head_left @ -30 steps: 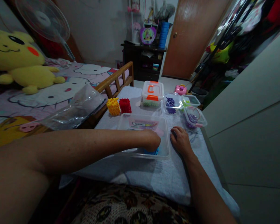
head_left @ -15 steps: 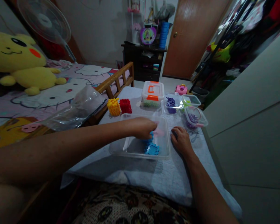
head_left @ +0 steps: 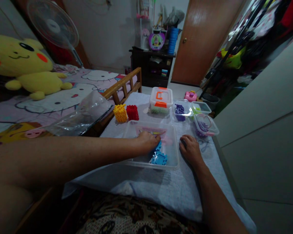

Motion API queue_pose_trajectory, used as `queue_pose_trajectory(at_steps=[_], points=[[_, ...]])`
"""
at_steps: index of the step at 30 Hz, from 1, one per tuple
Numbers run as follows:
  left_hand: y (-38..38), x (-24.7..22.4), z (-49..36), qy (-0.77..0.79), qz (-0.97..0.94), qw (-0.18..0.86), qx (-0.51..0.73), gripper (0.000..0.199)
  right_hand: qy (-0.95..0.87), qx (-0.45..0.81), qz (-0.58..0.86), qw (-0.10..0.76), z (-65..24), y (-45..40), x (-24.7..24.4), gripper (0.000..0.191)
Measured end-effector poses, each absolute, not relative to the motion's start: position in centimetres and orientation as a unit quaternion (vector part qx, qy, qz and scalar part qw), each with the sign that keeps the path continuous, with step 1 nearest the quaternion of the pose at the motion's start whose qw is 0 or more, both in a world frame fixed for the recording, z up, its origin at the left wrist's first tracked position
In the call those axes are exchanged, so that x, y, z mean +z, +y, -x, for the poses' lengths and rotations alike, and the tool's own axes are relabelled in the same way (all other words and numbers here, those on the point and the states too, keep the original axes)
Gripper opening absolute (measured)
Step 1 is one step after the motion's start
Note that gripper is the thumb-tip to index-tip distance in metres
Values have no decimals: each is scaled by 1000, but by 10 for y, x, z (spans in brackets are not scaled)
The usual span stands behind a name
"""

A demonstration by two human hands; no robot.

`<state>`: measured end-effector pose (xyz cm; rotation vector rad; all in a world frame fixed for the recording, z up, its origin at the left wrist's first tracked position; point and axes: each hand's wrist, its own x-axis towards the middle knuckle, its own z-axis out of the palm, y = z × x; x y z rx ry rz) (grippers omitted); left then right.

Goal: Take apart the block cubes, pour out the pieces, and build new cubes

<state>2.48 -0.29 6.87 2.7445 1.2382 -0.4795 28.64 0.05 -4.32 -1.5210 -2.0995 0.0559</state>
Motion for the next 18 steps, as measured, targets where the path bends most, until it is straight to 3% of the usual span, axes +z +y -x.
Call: queue_pose_trajectory(at_steps=[12,18], points=[[-4,60,-36,410,-904,35,-113,60,-782,27,563,267,-287,0,-42,20],[-5,82,-31,448,-878,108,-130,81,-784,22,559,270,-288,1,-44,21]])
